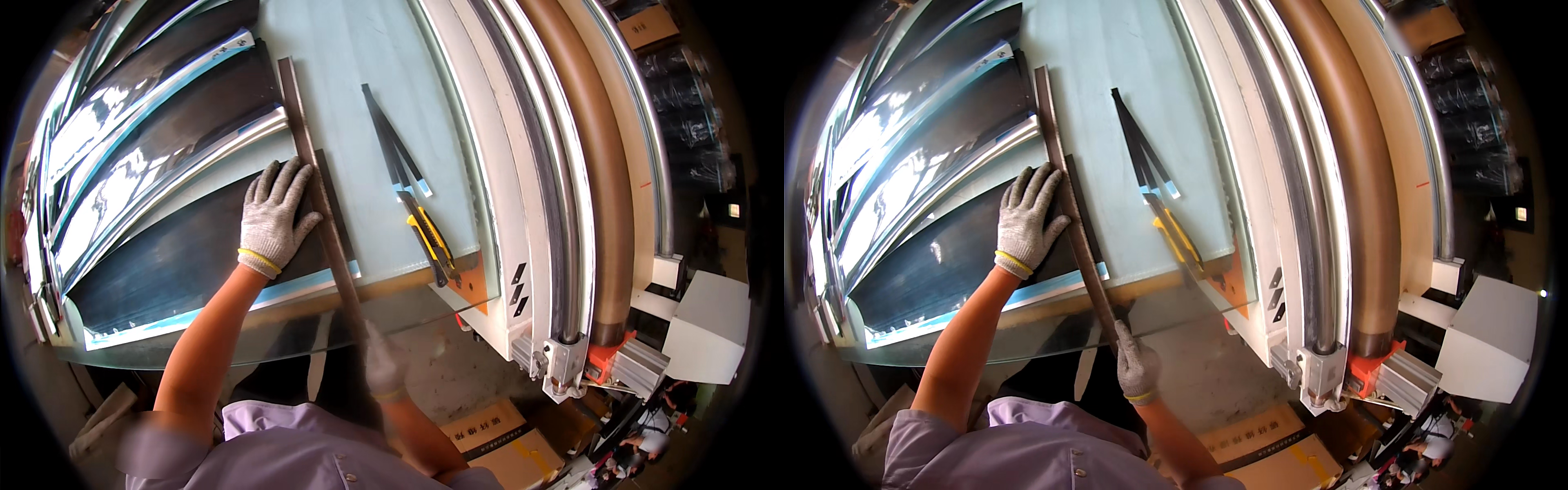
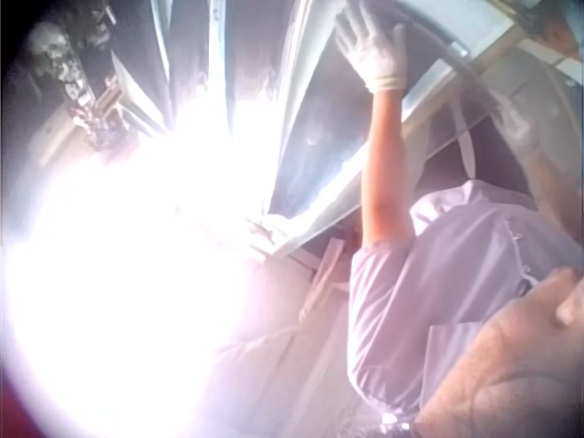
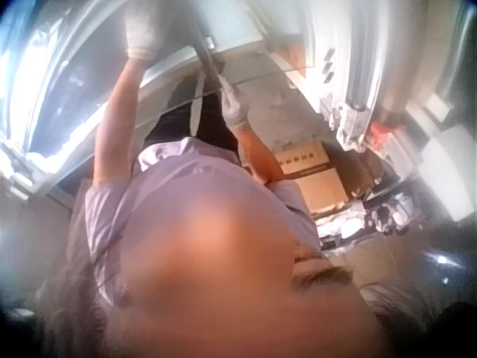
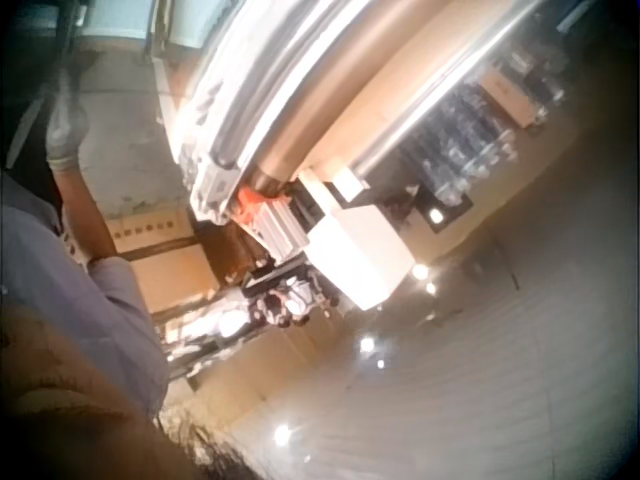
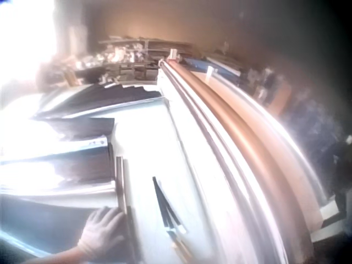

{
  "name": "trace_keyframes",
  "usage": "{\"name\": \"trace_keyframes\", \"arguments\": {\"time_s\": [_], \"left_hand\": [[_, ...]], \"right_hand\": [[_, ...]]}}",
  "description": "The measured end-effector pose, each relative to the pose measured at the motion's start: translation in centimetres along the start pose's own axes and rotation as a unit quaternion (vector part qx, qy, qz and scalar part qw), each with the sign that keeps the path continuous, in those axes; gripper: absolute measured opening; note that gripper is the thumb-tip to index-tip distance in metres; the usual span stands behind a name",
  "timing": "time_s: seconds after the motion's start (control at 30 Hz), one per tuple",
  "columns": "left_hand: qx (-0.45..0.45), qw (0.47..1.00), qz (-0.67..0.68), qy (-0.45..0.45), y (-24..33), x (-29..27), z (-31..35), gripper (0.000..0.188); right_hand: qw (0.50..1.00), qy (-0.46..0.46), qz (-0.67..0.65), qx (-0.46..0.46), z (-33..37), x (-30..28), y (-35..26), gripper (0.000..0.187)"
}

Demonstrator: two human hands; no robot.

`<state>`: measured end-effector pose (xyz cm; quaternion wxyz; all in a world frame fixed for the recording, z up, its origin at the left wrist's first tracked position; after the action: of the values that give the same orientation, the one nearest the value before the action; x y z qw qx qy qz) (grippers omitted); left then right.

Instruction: The person measures and marks dark film sheets on a glass table using a metal ruler and a red marker. They then use a utility knife to cut along the marked lines, separating the film into smaller pieces. The person handles the film sheets and tools with gloved hands throughout the process.

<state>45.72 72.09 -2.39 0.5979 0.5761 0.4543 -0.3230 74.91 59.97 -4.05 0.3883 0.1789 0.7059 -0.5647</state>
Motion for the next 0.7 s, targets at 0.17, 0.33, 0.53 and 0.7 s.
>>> {"name": "trace_keyframes", "arguments": {"time_s": [0.17,0.33,0.53,0.7], "left_hand": [[-0.013,1.000,0.023,0.014,-0.7,-1.1,0.3,0.081],[-0.002,0.998,0.061,0.010,-0.4,-1.2,-0.1,0.081],[0.006,0.995,0.086,0.044,-0.7,-0.8,-0.3,0.070],[0.004,0.994,0.084,0.070,-0.3,-1.0,-0.3,0.068]], "right_hand": [[0.997,0.020,0.058,-0.044,1.6,1.6,0.1,0.044],[0.999,-0.006,-0.010,0.034,0.0,-0.1,-2.8,0.039],[0.998,-0.018,0.033,0.042,-0.7,-1.0,-3.7,0.041],[1.000,-0.008,0.022,0.019,-0.4,-0.5,-2.2,0.043]]}}
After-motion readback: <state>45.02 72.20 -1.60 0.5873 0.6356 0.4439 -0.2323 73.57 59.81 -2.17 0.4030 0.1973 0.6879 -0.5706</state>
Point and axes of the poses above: each hand's wrist, its own z-axis away from the middle knuckle, its own x-axis out of the palm, y = z × x, the point moved 5 cm from there along -z, towards the middle knuckle, and after that the axes turned 12 degrees about z, right-handed, at the moved point
